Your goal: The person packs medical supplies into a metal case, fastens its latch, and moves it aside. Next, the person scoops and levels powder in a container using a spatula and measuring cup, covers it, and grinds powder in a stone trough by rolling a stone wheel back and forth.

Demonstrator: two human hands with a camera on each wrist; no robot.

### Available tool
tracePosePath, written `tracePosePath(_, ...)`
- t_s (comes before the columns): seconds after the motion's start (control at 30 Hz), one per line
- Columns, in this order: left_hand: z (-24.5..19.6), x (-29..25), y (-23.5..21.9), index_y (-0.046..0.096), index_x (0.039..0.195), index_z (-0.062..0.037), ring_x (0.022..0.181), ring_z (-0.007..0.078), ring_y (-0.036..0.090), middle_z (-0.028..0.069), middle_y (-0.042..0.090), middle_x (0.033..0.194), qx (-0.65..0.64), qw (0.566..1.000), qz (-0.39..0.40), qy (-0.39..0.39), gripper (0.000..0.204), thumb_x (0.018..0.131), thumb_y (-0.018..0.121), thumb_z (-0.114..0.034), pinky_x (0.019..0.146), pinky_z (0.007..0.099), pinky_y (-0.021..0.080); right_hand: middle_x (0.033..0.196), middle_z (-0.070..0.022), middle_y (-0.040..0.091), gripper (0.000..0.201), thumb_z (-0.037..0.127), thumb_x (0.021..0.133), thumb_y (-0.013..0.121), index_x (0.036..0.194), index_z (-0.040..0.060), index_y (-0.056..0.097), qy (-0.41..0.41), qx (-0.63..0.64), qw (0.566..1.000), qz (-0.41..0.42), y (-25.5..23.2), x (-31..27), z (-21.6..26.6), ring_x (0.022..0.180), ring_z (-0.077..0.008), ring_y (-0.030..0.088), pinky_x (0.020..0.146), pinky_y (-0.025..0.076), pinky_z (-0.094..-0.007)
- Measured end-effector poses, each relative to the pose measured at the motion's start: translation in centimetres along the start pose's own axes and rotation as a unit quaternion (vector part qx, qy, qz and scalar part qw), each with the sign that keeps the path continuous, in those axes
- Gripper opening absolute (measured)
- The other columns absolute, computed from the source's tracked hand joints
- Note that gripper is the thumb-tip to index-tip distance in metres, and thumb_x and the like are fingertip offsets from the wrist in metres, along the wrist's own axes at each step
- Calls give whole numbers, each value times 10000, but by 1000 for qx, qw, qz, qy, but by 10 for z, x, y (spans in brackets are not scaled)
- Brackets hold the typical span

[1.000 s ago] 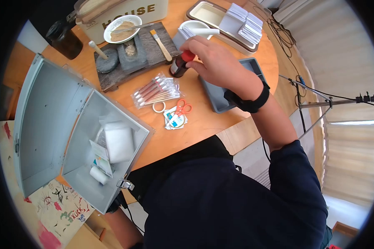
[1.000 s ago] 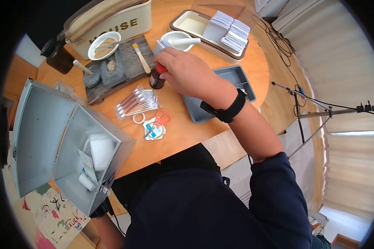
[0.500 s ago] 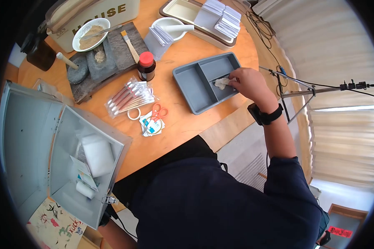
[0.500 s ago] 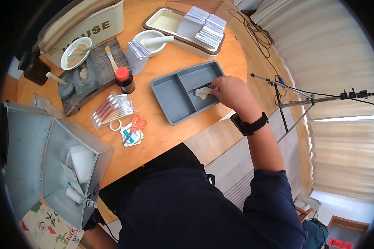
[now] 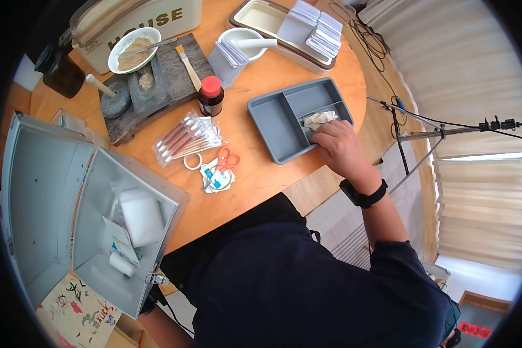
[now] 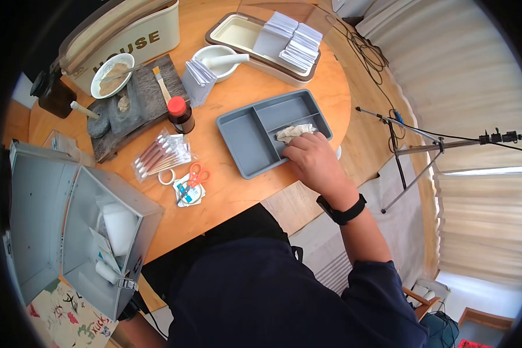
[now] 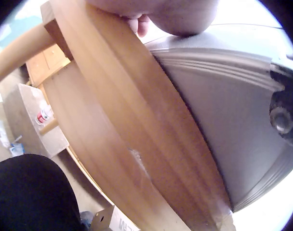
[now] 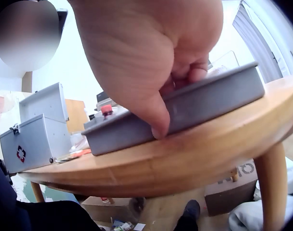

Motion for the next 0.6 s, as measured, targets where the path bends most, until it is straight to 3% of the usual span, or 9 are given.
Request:
tracePosePath(0.17,-3,-3,-6,566,1183,-60,999,202,621,94,614,1103,-15,1000,-10,2,289,1004,473,-266,838,360,538,843,-17,654,157,36,711,720,854,92,685,4,-53,992,-117,-16,-15,-16,816,-226,608,708,433,-357)
tracePosePath(0.37,17,3,-1,565,1181,-59,994,201,622,95,614,1098,-48,999,-7,-15,288,1004,473,-267,834,358,541,842,-19,658,157,28,712,733,854,70,683,62,-166,975,-132,-73,-35,-29,827,-232,620,711,447,-357)
tracePosePath(0.6,24,15,3,565,1179,-59,989,199,624,95,615,1094,-69,997,-1,-22,287,1005,474,-269,829,355,544,838,-25,660,147,26,719,717,852,78,687,47,-136,982,-121,-61,-36,-23,792,-236,613,690,443,-360)
Point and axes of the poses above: each hand's wrist, its own x-axis towards the middle knuckle, its own y-axis out of the palm, z = x × y, the point moved 1 cm from there along x, towards the middle knuckle
